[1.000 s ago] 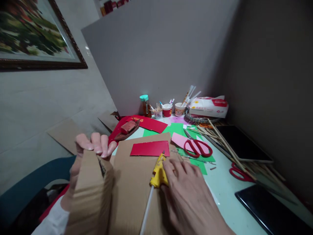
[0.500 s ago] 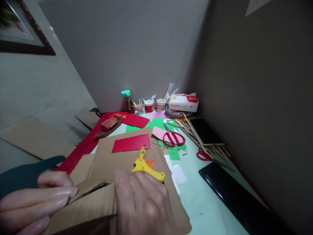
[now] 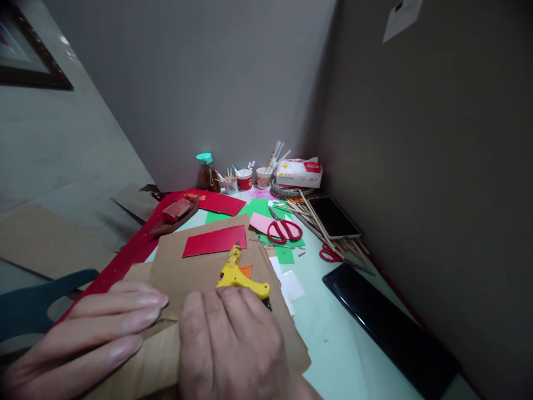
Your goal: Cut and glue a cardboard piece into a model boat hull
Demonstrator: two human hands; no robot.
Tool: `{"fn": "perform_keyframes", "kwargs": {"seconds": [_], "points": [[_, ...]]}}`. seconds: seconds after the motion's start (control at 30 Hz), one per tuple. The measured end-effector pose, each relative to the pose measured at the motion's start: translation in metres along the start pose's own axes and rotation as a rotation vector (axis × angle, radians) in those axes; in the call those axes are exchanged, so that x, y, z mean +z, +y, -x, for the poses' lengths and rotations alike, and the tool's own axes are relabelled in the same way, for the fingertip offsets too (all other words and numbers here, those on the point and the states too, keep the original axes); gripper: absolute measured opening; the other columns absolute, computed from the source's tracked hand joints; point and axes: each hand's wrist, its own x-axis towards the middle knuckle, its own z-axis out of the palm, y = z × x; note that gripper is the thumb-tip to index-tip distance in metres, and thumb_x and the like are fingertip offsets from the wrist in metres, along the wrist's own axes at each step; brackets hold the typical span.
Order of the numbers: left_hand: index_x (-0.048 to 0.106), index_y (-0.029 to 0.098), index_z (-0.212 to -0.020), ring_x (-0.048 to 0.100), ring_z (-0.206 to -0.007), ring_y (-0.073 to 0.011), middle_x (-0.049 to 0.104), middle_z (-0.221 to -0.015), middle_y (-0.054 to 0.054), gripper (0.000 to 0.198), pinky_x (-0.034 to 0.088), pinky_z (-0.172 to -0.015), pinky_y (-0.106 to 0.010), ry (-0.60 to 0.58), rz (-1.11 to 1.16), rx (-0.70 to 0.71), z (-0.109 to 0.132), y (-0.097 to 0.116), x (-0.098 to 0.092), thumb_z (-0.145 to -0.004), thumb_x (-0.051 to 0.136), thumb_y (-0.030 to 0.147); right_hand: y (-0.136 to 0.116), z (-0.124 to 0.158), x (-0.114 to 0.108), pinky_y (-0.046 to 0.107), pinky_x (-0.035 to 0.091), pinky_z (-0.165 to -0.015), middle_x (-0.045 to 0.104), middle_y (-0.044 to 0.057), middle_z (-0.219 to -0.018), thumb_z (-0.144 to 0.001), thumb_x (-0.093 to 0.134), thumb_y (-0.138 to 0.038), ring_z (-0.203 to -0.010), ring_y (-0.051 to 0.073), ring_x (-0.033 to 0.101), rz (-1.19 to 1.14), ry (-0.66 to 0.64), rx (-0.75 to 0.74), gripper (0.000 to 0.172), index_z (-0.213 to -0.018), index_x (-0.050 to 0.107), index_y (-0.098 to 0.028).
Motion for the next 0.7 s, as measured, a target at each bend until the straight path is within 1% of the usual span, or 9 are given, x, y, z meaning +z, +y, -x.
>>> {"fn": "perform_keyframes", "kwargs": {"seconds": [0.1,0.2,0.27,0.3,0.37,0.47,0.57,0.63,0.7], "points": [[0.068,0.029,-0.125,0.075,-0.091,-0.0258,0.079,-0.094,-0.001,0.032,0.064,-0.088,-0.045,-0.002,-0.06,0.082,0.013,-0.002,-0.007,-0.094,0.059,0.021,-0.006,0.0,0.001,0.033,0.06,-0.061,0.077,0.011,-0.084,-0.082,0.041,-0.004,-0.07,0.022,0.072,0.003,0.011,0.01,0.031,-0.1,0.065,-0.005],[0.066,0.027,-0.128,0.074,-0.095,-0.0227,0.079,-0.102,0.001,0.034,0.063,-0.093,-0.039,-0.061,-0.091,0.129,0.02,0.0,-0.01,-0.096,0.056,0.019,-0.01,0.002,0.0,0.034,0.06,-0.066,0.077,0.01,-0.086,-0.084,0.041,-0.004,-0.074,0.023,0.073,0.035,0.034,0.034,0.029,-0.102,0.064,-0.006],[0.067,0.029,-0.126,0.074,-0.093,-0.0205,0.079,-0.105,0.003,0.034,0.064,-0.091,-0.036,-0.067,-0.097,0.115,0.021,0.004,-0.008,-0.095,0.058,0.017,-0.013,0.004,0.002,0.033,0.06,-0.069,0.078,0.009,-0.089,-0.086,0.042,-0.005,-0.077,0.022,0.074,0.061,0.034,0.048,0.028,-0.103,0.065,-0.008],[0.067,0.031,-0.125,0.074,-0.093,-0.0197,0.079,-0.105,0.004,0.034,0.064,-0.09,-0.035,-0.009,-0.095,0.079,0.02,0.006,-0.005,-0.095,0.059,0.018,-0.014,0.005,0.003,0.032,0.059,-0.071,0.078,0.008,-0.089,-0.088,0.042,-0.006,-0.079,0.022,0.074,0.077,0.036,0.056,0.028,-0.104,0.065,-0.009],[0.068,0.029,-0.123,0.073,-0.094,-0.0192,0.079,-0.105,0.004,0.029,0.063,-0.091,-0.034,0.097,-0.087,0.05,0.018,0.009,-0.001,-0.096,0.059,0.022,-0.018,0.007,0.009,0.032,0.058,-0.072,0.078,0.008,-0.088,-0.091,0.04,-0.007,-0.078,0.022,0.074,0.093,0.119,0.109,0.028,-0.104,0.065,-0.01],[0.073,0.024,-0.108,0.074,-0.095,-0.017,0.079,-0.106,0.005,0.02,0.062,-0.094,-0.03,0.046,-0.147,0.149,0.015,0.008,0.0,-0.098,0.057,0.021,-0.023,0.007,0.018,0.033,0.056,-0.074,0.077,0.008,-0.084,-0.094,0.037,-0.008,-0.076,0.022,0.073,0.103,0.267,0.202,0.029,-0.102,0.066,-0.009],[0.073,0.023,-0.092,0.073,-0.099,-0.0155,0.077,-0.108,0.007,0.021,0.061,-0.097,-0.03,0.028,-0.217,0.188,0.015,0.005,-0.004,-0.096,0.056,0.012,-0.026,0.006,0.02,0.033,0.056,-0.07,0.076,0.008,-0.082,-0.093,0.043,-0.006,-0.073,0.022,0.074,0.066,0.205,0.157,0.024,-0.1,0.066,-0.006],[0.072,0.021,-0.093,0.073,-0.101,-0.0164,0.076,-0.11,0.005,0.02,0.061,-0.098,-0.033,0.032,-0.2,0.165,0.017,0.005,-0.005,-0.095,0.056,0.009,-0.024,0.004,0.017,0.033,0.057,-0.066,0.077,0.009,-0.083,-0.092,0.042,-0.005,-0.07,0.022,0.074,0.024,0.196,0.106,0.024,-0.1,0.065,-0.005],[0.071,0.021,-0.095,0.073,-0.098,-0.0155,0.076,-0.109,0.005,0.018,0.063,-0.095,-0.032,0.042,-0.185,0.13,0.019,0.007,-0.004,-0.091,0.059,0.008,-0.022,0.002,0.011,0.033,0.058,-0.066,0.078,0.011,-0.089,-0.094,0.042,-0.006,-0.074,0.022,0.075,-0.012,0.178,0.05,0.023,-0.099,0.064,-0.006]]}}
